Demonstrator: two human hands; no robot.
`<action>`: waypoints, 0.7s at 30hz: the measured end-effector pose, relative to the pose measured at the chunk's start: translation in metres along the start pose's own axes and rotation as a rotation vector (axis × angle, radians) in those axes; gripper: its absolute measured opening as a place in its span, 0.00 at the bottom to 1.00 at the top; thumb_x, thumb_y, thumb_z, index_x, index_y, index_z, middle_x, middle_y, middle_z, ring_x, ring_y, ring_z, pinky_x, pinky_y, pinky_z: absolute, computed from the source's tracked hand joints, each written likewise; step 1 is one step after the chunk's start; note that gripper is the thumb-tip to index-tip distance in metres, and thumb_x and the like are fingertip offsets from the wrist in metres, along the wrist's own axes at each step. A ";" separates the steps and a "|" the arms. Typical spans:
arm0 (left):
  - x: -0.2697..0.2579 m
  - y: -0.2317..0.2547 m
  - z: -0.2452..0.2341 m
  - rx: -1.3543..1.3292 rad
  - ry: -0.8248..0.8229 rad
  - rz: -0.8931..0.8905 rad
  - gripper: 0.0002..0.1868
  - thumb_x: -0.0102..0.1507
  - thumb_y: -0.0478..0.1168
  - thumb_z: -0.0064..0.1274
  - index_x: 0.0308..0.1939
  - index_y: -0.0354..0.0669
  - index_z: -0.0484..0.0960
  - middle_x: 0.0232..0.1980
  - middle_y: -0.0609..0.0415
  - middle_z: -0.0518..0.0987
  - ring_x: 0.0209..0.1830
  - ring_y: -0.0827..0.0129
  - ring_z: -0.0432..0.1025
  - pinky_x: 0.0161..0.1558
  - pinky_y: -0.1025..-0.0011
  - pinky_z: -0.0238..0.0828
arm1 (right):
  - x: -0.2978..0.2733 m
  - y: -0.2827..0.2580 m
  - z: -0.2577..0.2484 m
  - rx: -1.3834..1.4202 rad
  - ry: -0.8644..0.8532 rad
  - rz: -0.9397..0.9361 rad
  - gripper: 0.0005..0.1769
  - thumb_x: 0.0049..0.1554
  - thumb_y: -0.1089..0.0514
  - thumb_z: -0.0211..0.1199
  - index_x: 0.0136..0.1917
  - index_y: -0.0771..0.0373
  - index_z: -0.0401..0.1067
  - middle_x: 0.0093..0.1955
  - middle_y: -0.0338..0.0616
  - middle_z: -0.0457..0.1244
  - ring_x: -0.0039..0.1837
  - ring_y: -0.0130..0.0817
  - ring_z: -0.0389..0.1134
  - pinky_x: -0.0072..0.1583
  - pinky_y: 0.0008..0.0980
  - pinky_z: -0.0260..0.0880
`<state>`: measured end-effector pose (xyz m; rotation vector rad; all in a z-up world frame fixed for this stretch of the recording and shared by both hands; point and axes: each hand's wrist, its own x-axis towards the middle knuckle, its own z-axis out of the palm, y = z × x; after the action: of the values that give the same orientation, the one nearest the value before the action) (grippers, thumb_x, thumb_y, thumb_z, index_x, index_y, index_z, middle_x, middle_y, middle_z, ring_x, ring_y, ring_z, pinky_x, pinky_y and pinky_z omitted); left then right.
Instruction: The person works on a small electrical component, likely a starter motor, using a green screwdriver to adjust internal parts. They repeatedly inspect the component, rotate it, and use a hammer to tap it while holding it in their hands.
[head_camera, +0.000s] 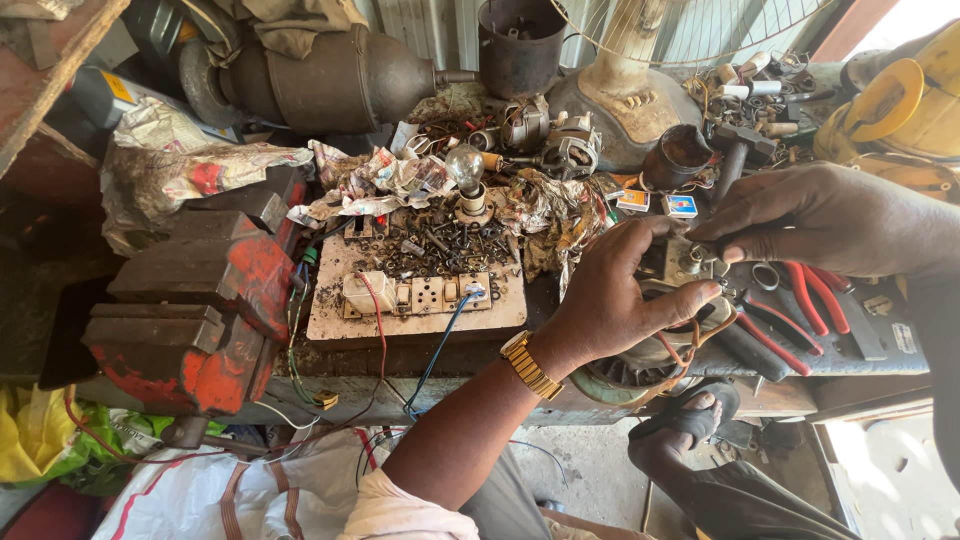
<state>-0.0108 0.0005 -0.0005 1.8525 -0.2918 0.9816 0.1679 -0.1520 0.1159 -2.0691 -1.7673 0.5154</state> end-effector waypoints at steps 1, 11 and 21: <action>0.000 0.000 0.000 0.011 0.007 0.012 0.30 0.63 0.54 0.65 0.60 0.39 0.74 0.48 0.50 0.81 0.48 0.64 0.80 0.52 0.68 0.77 | 0.001 0.000 0.000 0.011 0.001 0.023 0.20 0.48 0.60 0.68 0.56 0.57 0.81 0.56 0.42 0.73 0.57 0.34 0.75 0.60 0.35 0.74; 0.000 -0.002 0.001 0.037 0.000 0.015 0.29 0.63 0.55 0.65 0.59 0.41 0.75 0.47 0.52 0.81 0.46 0.65 0.80 0.51 0.68 0.77 | 0.005 0.033 0.000 0.158 -0.103 -0.040 0.19 0.53 0.60 0.72 0.59 0.61 0.81 0.60 0.42 0.70 0.60 0.33 0.72 0.59 0.34 0.72; -0.001 -0.005 0.000 0.109 0.016 0.023 0.32 0.60 0.60 0.66 0.57 0.43 0.76 0.46 0.53 0.81 0.45 0.64 0.80 0.51 0.67 0.77 | 0.006 0.005 0.005 -0.003 0.013 -0.068 0.16 0.47 0.59 0.70 0.51 0.59 0.81 0.53 0.40 0.74 0.56 0.31 0.75 0.59 0.33 0.74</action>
<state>-0.0082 0.0025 -0.0049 1.9428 -0.2551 1.0456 0.1704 -0.1469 0.1090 -2.0024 -1.8246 0.4792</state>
